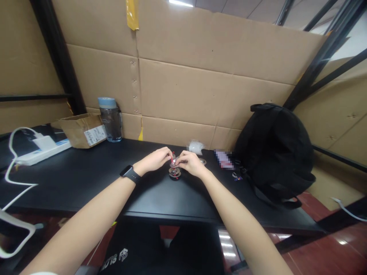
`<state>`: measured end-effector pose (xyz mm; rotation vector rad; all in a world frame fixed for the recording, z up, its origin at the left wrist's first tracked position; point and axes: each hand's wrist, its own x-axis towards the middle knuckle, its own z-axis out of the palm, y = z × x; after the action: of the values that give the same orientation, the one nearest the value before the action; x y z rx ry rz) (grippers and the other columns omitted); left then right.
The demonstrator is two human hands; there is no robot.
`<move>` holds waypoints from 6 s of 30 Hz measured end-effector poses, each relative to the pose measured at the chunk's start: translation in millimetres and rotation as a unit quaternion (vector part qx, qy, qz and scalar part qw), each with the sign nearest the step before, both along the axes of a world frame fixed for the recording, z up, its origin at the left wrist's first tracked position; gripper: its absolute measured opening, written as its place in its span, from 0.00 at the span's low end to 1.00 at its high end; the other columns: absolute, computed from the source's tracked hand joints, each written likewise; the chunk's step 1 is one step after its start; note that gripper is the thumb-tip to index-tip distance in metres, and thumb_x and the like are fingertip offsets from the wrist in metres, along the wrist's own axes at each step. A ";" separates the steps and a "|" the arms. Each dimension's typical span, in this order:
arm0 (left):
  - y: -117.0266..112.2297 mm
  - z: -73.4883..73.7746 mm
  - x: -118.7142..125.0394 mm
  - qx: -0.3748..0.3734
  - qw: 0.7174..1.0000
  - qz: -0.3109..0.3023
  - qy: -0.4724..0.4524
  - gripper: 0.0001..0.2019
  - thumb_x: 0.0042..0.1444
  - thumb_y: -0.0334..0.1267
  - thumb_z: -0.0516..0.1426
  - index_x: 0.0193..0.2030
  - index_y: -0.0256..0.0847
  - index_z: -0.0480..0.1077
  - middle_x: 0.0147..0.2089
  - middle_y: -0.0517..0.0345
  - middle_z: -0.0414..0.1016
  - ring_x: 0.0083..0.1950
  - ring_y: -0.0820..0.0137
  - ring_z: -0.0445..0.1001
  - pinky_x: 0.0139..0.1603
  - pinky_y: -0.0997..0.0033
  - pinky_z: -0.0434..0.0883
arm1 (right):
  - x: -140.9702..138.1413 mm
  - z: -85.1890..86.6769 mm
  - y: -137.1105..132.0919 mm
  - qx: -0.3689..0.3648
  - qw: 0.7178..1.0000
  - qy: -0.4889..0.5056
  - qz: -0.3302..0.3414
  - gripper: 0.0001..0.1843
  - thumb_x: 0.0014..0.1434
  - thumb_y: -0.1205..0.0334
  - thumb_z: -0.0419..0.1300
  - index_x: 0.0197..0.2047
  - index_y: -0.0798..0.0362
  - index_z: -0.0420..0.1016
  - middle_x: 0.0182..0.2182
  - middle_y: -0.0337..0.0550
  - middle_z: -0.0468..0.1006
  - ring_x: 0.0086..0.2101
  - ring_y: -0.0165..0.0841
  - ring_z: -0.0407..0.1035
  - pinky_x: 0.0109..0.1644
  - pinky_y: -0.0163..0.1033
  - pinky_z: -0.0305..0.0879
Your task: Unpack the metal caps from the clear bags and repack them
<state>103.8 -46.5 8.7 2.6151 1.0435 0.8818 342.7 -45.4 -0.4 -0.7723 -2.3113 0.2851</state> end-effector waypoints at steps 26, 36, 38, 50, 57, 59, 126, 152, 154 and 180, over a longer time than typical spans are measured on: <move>35.7 -6.4 -78.6 -0.067 0.922 0.306 0.227 0.18 0.64 0.45 0.49 0.39 0.40 0.78 0.50 0.40 0.74 0.50 0.51 0.72 0.50 0.52 0.69 | 100.8 -19.1 52.9 -0.182 0.941 -0.065 -0.279 0.10 0.62 0.68 0.55 0.43 0.55 0.77 0.41 0.48 0.83 0.39 0.34 0.74 0.43 0.34 0.65; 42.0 -11.7 -84.9 -0.092 0.941 0.257 0.197 0.15 0.55 0.40 0.54 0.43 0.47 0.81 0.51 0.47 0.79 0.50 0.55 0.75 0.52 0.59 0.71 | 96.7 -12.4 45.2 -0.152 0.942 -0.098 -0.282 0.08 0.61 0.61 0.61 0.36 0.55 0.80 0.30 0.41 0.80 0.29 0.30 0.70 0.36 0.32 0.61; 42.7 -12.0 -85.1 -0.096 0.945 0.255 0.180 0.13 0.54 0.42 0.55 0.40 0.47 0.81 0.48 0.48 0.80 0.48 0.57 0.76 0.52 0.60 0.71 | 95.0 -11.6 43.7 -0.144 0.942 -0.102 -0.284 0.09 0.61 0.60 0.61 0.35 0.55 0.80 0.29 0.42 0.80 0.29 0.30 0.70 0.35 0.32 0.60; 39.9 -6.9 -83.9 -0.092 0.965 0.212 0.127 0.10 0.55 0.47 0.59 0.33 0.47 0.79 0.39 0.52 0.82 0.42 0.61 0.78 0.48 0.66 0.71 | 93.3 -10.6 41.6 -0.130 0.947 -0.106 -0.275 0.12 0.63 0.57 0.59 0.33 0.54 0.79 0.29 0.43 0.82 0.30 0.32 0.73 0.36 0.33 0.61; 40.7 -8.7 -84.5 -0.101 0.965 0.207 0.127 0.11 0.56 0.48 0.59 0.32 0.46 0.78 0.35 0.53 0.82 0.38 0.62 0.78 0.46 0.67 0.71 | 92.0 -10.1 41.2 -0.136 0.946 -0.113 -0.272 0.12 0.63 0.57 0.59 0.35 0.54 0.80 0.30 0.44 0.82 0.31 0.32 0.73 0.36 0.33 0.61; 40.1 -7.4 -83.1 -0.093 0.962 0.216 0.137 0.11 0.58 0.47 0.58 0.33 0.46 0.78 0.38 0.52 0.82 0.40 0.62 0.78 0.48 0.67 0.71 | 91.3 -9.7 40.6 -0.139 0.946 -0.116 -0.271 0.12 0.63 0.57 0.59 0.36 0.55 0.81 0.31 0.44 0.82 0.32 0.32 0.73 0.36 0.33 0.61; -26.2 18.4 15.4 -0.004 0.997 -0.012 -0.074 0.06 0.58 0.38 0.61 0.35 0.41 0.79 0.33 0.59 0.83 0.34 0.71 0.79 0.39 0.74 0.70 | -6.6 2.4 -11.5 -0.259 0.950 0.172 0.021 0.13 0.60 0.54 0.64 0.41 0.56 0.79 0.35 0.47 0.83 0.33 0.35 0.79 0.42 0.41 0.75; 8.9 18.1 -48.0 -0.067 0.994 0.080 -0.034 0.11 0.57 0.43 0.60 0.43 0.41 0.80 0.42 0.55 0.85 0.43 0.64 0.82 0.47 0.70 0.74 | 38.8 21.2 2.5 -0.026 0.990 -0.017 -0.141 0.30 0.53 0.65 0.66 0.60 0.54 0.74 0.51 0.51 0.75 0.41 0.35 0.73 0.48 0.41 0.71; 17.8 14.8 -65.8 -0.079 0.990 0.116 -0.018 0.14 0.57 0.46 0.61 0.44 0.42 0.80 0.44 0.54 0.85 0.45 0.62 0.82 0.49 0.68 0.75 | 55.6 26.0 6.8 -0.008 0.977 -0.076 -0.199 0.25 0.51 0.64 0.68 0.54 0.55 0.78 0.47 0.51 0.75 0.43 0.39 0.72 0.52 0.43 0.69; 30.6 8.8 -93.3 -0.156 0.980 0.119 -0.018 0.16 0.46 0.50 0.67 0.37 0.42 0.81 0.38 0.54 0.85 0.40 0.62 0.81 0.46 0.67 0.74 | 103.2 19.2 21.6 -0.165 0.934 -0.197 -0.249 0.22 0.50 0.61 0.73 0.50 0.53 0.83 0.46 0.48 0.84 0.45 0.40 0.78 0.48 0.36 0.69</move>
<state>10.5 -15.9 17.5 2.2414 1.3812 0.7372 445.8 -23.8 18.8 -1.6805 -2.3484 0.3088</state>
